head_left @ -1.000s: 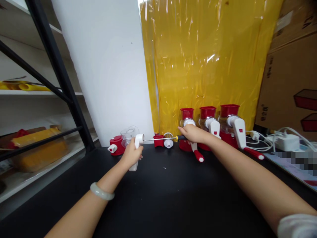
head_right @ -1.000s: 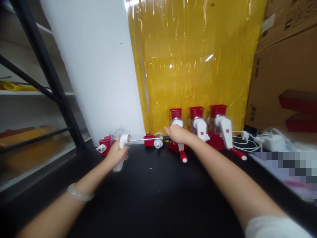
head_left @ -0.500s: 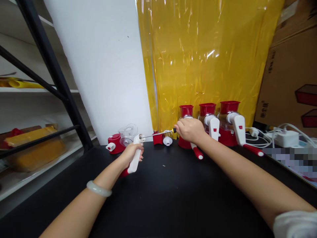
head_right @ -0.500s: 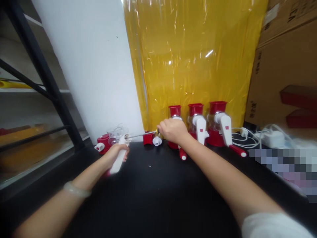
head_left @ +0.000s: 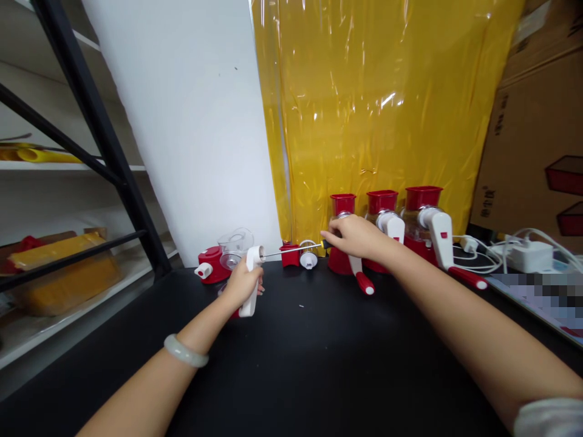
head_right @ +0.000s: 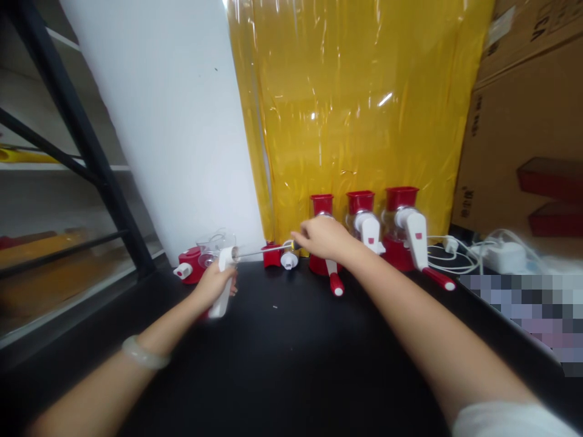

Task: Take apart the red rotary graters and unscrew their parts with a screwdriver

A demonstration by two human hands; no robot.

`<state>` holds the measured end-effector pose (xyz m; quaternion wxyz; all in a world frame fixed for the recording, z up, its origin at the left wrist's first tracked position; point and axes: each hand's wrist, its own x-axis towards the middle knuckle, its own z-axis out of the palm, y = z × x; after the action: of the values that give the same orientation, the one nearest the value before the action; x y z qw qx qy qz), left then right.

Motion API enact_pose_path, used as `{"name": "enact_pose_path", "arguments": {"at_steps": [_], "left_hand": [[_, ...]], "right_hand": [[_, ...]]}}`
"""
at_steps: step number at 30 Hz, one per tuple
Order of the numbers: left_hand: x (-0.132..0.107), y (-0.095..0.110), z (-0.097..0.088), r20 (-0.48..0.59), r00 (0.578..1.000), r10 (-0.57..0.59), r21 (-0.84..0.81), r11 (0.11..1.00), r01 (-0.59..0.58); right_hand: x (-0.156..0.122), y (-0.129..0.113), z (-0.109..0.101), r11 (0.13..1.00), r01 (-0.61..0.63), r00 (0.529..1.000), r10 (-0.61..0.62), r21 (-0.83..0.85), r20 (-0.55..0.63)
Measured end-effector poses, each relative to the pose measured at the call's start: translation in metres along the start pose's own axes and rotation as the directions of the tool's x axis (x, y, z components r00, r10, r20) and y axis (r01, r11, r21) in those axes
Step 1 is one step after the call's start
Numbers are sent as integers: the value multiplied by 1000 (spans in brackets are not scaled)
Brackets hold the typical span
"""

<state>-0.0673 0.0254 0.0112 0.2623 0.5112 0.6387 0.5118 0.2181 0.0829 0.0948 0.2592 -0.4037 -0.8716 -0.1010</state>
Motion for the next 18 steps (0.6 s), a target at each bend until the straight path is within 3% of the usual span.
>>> {"name": "enact_pose_path", "arguments": {"at_steps": [4, 7, 15, 18], "left_hand": [[-3, 2, 1, -8, 1000, 17, 13, 1000, -17], [-5, 2, 3, 2, 999, 41, 2, 999, -41], [-9, 7, 2, -5, 998, 70, -1, 998, -70], [-7, 6, 1, 2, 999, 46, -4, 999, -46]], "right_hand": [[3, 14, -4, 968, -56, 988, 19, 243, 150], [5, 20, -3, 950, -126, 966, 51, 286, 254], [1, 9, -3, 981, -121, 944, 67, 151, 322], [0, -1, -1, 996, -86, 957, 75, 26, 282]]}}
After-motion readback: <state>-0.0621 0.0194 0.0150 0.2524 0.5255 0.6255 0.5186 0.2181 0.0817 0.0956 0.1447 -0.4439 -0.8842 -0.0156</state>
